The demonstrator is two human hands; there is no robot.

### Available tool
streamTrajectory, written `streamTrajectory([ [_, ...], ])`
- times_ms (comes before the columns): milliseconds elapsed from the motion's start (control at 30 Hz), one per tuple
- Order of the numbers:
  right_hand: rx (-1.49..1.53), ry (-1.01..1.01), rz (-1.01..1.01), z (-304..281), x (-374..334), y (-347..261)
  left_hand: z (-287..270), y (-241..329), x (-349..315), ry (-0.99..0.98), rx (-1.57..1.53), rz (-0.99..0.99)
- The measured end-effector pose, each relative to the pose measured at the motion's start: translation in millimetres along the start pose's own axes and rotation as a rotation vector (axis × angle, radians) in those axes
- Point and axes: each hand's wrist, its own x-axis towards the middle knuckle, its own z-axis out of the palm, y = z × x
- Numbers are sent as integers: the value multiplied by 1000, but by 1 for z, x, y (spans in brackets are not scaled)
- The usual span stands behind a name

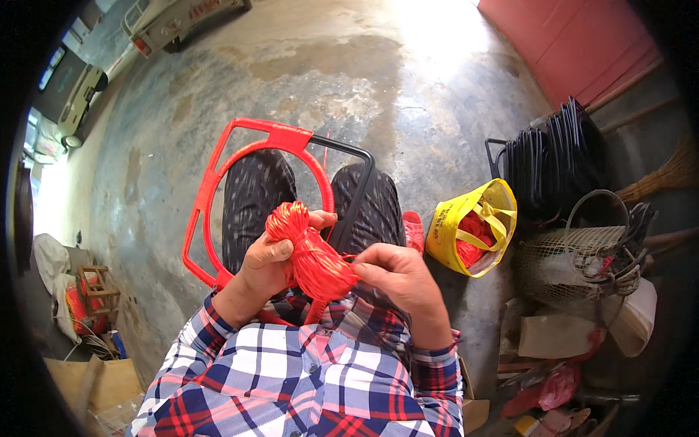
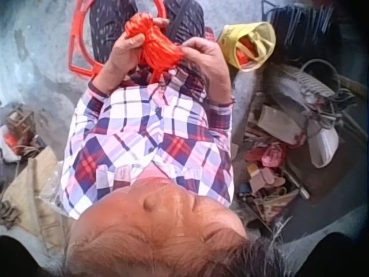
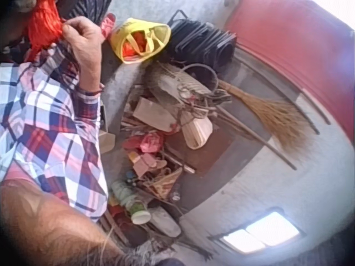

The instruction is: Wrapping a red plastic frame with red nylon rope by hand.

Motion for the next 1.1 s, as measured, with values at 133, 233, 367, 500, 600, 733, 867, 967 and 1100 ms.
streamTrajectory([
  [133,41,35,-196,-23,-19,-5,1,0,2,2,21,-21],
  [233,54,-62,-310,-33,-34,-14,4,1,4,11,23,-12],
  [367,-215,-277,-282,-38,-50,-27,2,-3,6,86,-342,-31],
  [500,-203,105,-198,-53,-55,-7,-17,-6,7,308,-394,-19],
  [600,-86,302,-182,-91,-48,27,-30,-15,9,336,-307,127],
  [733,-6,434,-75,-141,-70,69,-19,-29,2,244,-194,76],
  [867,-143,563,-165,-174,-132,87,2,-24,-6,301,-80,-27],
  [967,148,674,-278,-218,-184,101,10,-18,-4,277,-58,-57],
  [1100,675,881,-490,-283,-251,150,13,-17,-3,316,28,-51],
])
